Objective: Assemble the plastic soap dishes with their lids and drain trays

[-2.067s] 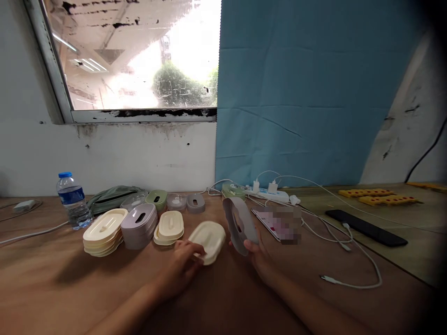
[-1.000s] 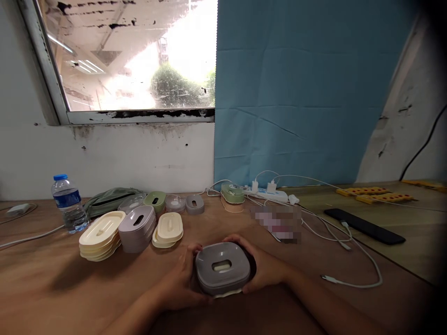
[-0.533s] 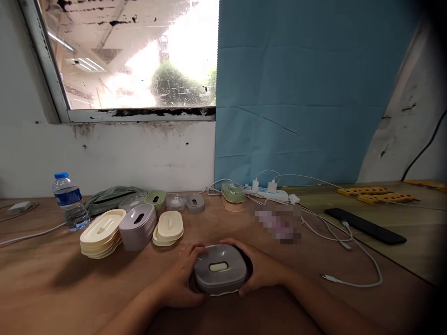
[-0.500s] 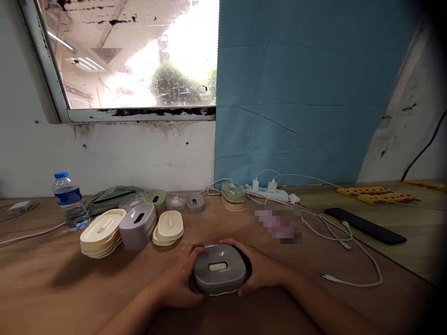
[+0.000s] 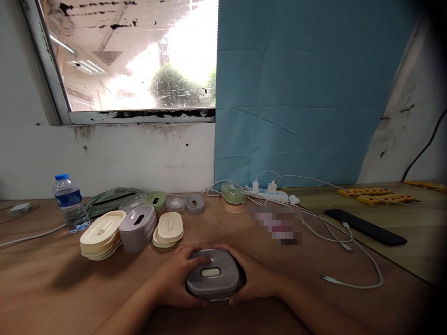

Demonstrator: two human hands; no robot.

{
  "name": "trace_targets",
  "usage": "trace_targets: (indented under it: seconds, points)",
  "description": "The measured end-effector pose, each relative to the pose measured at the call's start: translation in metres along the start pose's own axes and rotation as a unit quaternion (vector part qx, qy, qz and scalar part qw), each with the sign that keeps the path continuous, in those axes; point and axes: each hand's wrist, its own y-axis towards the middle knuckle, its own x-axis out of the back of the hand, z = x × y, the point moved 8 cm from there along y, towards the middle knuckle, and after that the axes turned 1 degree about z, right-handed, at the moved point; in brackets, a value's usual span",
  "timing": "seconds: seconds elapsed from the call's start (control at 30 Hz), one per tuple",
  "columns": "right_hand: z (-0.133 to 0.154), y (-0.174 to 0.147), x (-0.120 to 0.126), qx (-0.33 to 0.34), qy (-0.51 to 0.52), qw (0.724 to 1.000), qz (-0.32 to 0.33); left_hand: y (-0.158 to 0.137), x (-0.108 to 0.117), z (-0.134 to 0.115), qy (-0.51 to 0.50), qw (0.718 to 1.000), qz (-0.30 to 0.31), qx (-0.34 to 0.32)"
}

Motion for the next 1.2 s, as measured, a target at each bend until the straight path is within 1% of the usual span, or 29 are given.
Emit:
trace_targets:
  seconds: [0.23, 0.33, 0.5, 0.57, 0.63, 0.7, 0.73, 0.77, 0.8, 0.83, 0.87, 0.93, 1.0, 1.1, 1.2]
  points:
    - [-0.009, -0.002, 0.0, -0.014, 0.004, 1.0, -0.001, 0.0, -0.001, 0.004, -0.014, 1.0, -0.014, 0.004]
    - [-0.009, -0.002, 0.0, -0.012, 0.002, 1.0, -0.003, 0.0, -0.002, 0.005, -0.008, 1.0, -0.009, 0.001]
    - [-0.008, -0.002, -0.001, -0.014, -0.004, 1.0, 0.003, -0.003, 0.001, -0.003, 0.002, 1.0, 0.005, -0.021]
    - [-0.008, -0.002, -0.001, -0.016, -0.005, 1.0, 0.003, -0.002, 0.008, -0.005, 0.006, 1.0, -0.017, -0.022]
    - [-0.008, -0.003, -0.001, -0.017, -0.011, 1.0, 0.002, 0.002, 0.024, 0.002, 0.026, 0.996, -0.085, 0.003]
    - [-0.006, -0.003, -0.001, -0.013, -0.018, 1.0, 0.002, 0.012, 0.045, 0.016, 0.069, 0.982, -0.17, 0.04]
    - [-0.005, -0.003, -0.001, -0.011, -0.023, 1.0, 0.005, 0.019, 0.056, 0.026, 0.098, 0.972, -0.203, 0.062]
    - [-0.004, -0.003, -0.001, -0.01, -0.027, 1.0, 0.008, 0.028, 0.065, 0.037, 0.127, 0.963, -0.225, 0.083]
    - [-0.003, -0.003, -0.001, -0.009, -0.032, 0.999, 0.012, 0.039, 0.073, 0.051, 0.155, 0.953, -0.234, 0.112]
    - [-0.003, -0.002, -0.002, -0.01, -0.038, 0.999, 0.017, 0.049, 0.079, 0.068, 0.179, 0.943, -0.234, 0.153]
    - [-0.003, -0.002, -0.002, -0.012, -0.044, 0.999, 0.024, 0.06, 0.084, 0.082, 0.184, 0.939, -0.233, 0.172]
    - [-0.003, -0.002, -0.003, -0.02, -0.055, 0.997, 0.041, 0.079, 0.09, 0.109, 0.189, 0.935, -0.226, 0.196]
    - [-0.005, -0.002, -0.004, -0.029, -0.065, 0.996, 0.057, 0.092, 0.091, 0.13, 0.194, 0.933, -0.214, 0.216]
    - [-0.006, -0.003, -0.003, -0.038, -0.07, 0.995, 0.067, 0.101, 0.084, 0.15, 0.197, 0.932, -0.193, 0.235]
    - [-0.006, -0.004, -0.002, -0.038, -0.065, 0.995, 0.067, 0.101, 0.077, 0.159, 0.191, 0.935, -0.181, 0.239]
